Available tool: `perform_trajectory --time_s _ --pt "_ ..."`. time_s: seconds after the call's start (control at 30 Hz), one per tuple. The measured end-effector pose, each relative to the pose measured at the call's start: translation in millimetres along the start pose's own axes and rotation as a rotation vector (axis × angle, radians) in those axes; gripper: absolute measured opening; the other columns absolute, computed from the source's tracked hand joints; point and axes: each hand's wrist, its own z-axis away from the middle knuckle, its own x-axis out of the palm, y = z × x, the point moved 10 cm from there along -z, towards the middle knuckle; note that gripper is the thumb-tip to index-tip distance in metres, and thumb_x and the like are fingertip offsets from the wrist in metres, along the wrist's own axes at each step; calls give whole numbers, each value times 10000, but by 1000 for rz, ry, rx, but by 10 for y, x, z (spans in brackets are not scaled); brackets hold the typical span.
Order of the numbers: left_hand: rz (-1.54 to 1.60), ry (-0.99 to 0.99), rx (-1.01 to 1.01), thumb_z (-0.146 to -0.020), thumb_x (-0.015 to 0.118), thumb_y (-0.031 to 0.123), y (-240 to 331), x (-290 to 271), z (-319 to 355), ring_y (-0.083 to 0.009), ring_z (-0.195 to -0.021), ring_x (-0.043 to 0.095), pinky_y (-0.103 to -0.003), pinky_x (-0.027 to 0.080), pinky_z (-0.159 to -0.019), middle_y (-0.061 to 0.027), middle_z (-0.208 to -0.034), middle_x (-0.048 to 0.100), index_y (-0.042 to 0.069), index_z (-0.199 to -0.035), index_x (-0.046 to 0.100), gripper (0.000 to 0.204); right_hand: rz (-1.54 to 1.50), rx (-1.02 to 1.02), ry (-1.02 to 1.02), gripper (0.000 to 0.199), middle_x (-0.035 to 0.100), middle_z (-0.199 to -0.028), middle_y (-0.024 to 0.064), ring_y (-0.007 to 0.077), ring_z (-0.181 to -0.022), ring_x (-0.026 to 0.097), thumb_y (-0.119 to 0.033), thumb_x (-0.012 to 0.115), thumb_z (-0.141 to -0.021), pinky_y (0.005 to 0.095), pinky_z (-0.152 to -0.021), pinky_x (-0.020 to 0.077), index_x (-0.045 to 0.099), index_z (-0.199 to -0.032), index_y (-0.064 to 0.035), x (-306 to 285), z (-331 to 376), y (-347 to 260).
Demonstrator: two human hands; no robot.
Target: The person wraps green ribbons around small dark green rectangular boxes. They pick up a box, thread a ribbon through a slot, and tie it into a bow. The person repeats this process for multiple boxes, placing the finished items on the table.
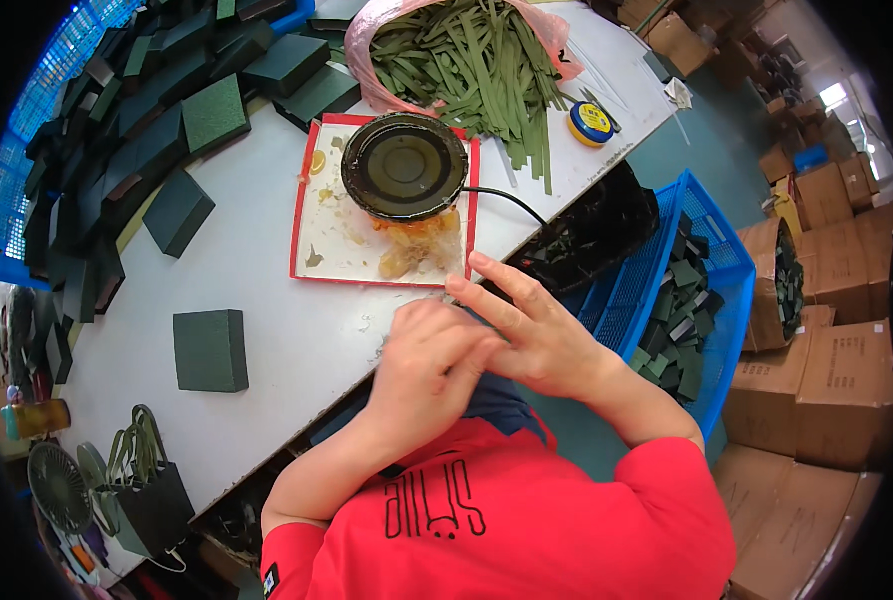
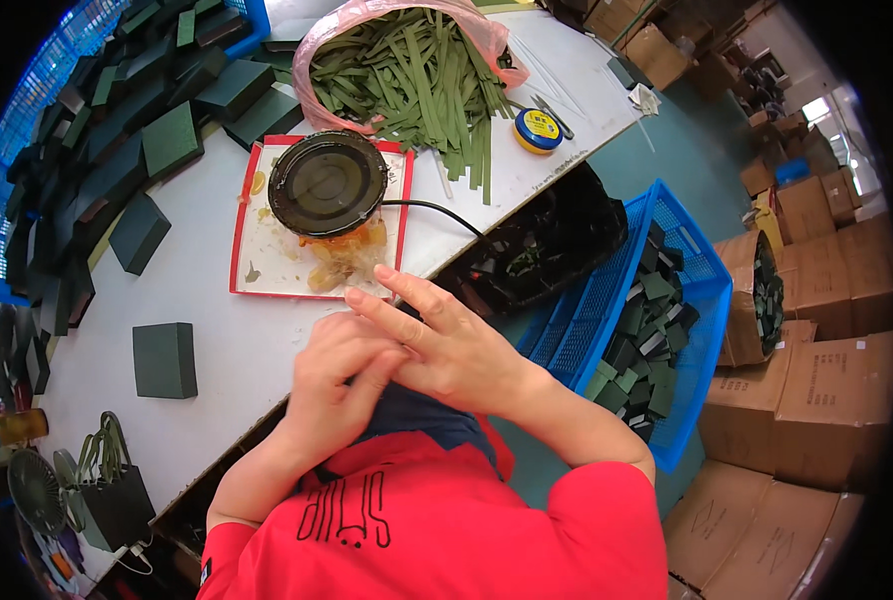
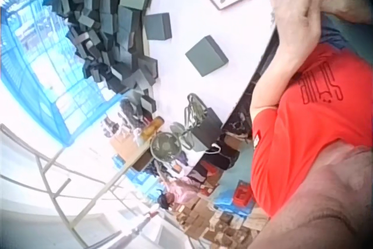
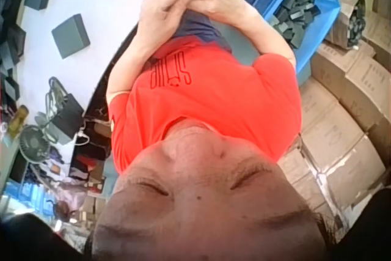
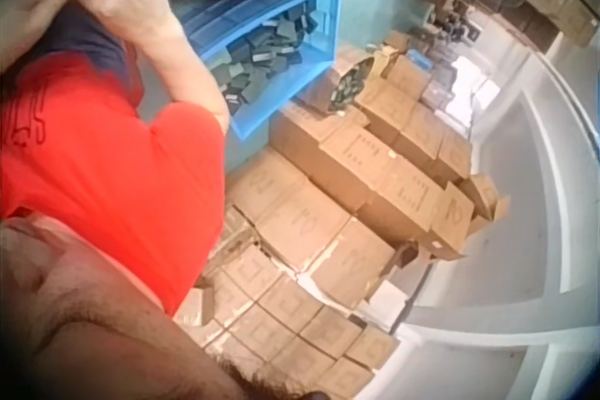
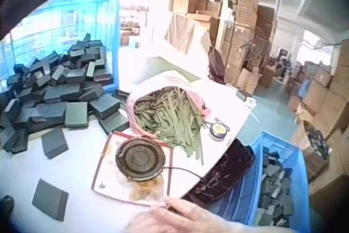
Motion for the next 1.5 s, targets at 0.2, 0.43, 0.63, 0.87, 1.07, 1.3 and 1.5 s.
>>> perform_trajectory --time_s 0.2,0.43,0.63,0.87,1.07,1.3,1.5 --pt "-97 48 -82 -790 794 24 -63 -312 195 -244 -627 607 -337 483 -589 -80 -702 651 26 -863 748 86 -683 393 -371 337 592 -1374 220 374 -1292 557 -44 706 -867 425 -1023 488 703 -1202 -77 -278 516 760" --pt "-256 -385 -69 -766 810 123 -307 244 653 -271 -761 645 -385 542 -697 -80 -817 696 45 -866 736 146 381 711 513 183 714 -1058 131 274 -942 686 -88 713 -901 321 -824 534 723 -1070 -17 -1391 930 1856" --pt "-204 -287 -140 -798 800 117 -173 89 528 -304 -809 651 -408 556 -804 -110 -964 703 44 -1042 704 272 -454 788 323 214 702 -1089 60 109 -937 642 -90 669 -960 257 -844 511 707 -1156 -12 -488 479 1810" --pt "-286 17 -139 -793 766 7 -138 -607 508 -261 -652 583 -368 438 -600 -84 -722 632 41 -835 695 89 -80 683 355 125 710 -865 152 240 -717 687 -123 687 -947 308 -652 528 709 -1007 -15 -573 312 1687" --pt "-835 254 -381 -882 694 101 -461 -1851 910 -372 -1199 535 -451 424 -1023 -166 -1250 621 16 -1166 662 298 384 552 202 116 689 -904 146 331 -848 678 -39 622 -911 428 -734 541 681 -1009 -20 -588 386 2096" --pt "-802 2 -565 -623 861 219 -649 -1972 1130 -417 -1412 355 -496 358 -1142 -152 -1591 374 88 -1418 555 862 294 304 -80 211 640 -1014 107 300 -972 622 36 609 -819 380 -831 535 677 -1001 -45 -311 192 1943" --pt "-740 -56 -767 -528 902 163 -714 -1891 1121 -406 -1372 379 -502 376 -1125 -184 -1554 382 79 -1447 504 1005 252 267 -143 153 626 -1088 122 319 -1010 602 29 649 -809 387 -873 511 588 -935 -33 -313 192 2005"
